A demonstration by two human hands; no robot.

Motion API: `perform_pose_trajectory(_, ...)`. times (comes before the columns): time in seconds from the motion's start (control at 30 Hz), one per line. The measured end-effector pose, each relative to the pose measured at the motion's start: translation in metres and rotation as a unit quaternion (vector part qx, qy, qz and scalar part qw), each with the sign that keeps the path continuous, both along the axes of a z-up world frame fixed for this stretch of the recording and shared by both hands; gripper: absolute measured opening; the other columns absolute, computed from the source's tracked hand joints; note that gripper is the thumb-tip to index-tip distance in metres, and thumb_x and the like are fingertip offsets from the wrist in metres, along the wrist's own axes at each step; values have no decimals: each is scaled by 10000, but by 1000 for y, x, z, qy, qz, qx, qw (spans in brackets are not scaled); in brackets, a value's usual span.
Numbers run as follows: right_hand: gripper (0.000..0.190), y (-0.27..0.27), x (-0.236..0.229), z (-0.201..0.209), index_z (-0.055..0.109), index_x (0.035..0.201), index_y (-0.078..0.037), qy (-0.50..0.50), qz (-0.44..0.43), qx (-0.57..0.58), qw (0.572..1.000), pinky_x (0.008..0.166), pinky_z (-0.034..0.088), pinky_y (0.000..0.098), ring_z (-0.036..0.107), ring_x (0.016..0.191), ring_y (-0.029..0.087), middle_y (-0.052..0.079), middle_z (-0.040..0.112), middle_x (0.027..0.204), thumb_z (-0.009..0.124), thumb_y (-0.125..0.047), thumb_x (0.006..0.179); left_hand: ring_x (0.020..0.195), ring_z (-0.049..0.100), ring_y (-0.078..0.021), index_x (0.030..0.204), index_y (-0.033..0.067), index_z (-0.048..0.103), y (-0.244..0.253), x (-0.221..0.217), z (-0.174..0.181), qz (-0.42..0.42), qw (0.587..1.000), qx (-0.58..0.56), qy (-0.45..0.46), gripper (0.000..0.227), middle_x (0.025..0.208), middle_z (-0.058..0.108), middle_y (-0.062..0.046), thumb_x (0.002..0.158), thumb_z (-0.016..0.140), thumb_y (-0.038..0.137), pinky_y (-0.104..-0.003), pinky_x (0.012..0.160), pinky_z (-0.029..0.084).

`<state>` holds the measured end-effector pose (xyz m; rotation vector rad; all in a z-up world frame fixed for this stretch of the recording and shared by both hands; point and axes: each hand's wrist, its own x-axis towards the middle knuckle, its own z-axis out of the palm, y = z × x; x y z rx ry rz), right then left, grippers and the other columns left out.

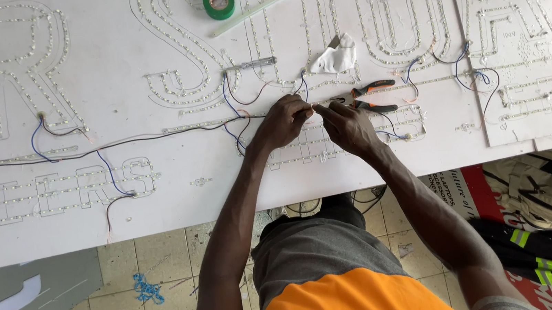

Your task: The person works on a large white board with LED letter outlines, using pliers to strip and twist wires, then connecting them to the LED strips. The person repeatedly cuts, twists, and secures wires to complete the electrical connections for the sign.

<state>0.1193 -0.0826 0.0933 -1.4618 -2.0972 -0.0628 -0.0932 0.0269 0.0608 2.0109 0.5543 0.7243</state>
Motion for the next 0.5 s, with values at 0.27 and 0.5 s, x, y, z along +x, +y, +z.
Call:
perform_pose_trajectory(0.27, 191, 7, 0, -8, 841, 1188, -106, 87, -15, -108, 990, 540, 533, 501, 715, 664, 397, 106, 621, 748, 704, -130, 1058, 895, 693, -273, 1153, 24, 810, -7, -4, 4, 21, 999, 10, -26, 164, 909, 672, -110, 1121, 668, 100, -437, 857, 578)
perform_pose_trajectory(0.5, 169, 25, 13, -21, 704, 1169, -5, 601, 12, -496, 627, 437, 399, 218, 567, 568, 68, -45, 439, 792, 598, -99, 1078, 885, 665, -248, 1168, 95, 806, -9, -5, -8, 54, 993, 85, -68, 201, 923, 645, -50, 1183, 613, 147, -401, 853, 573)
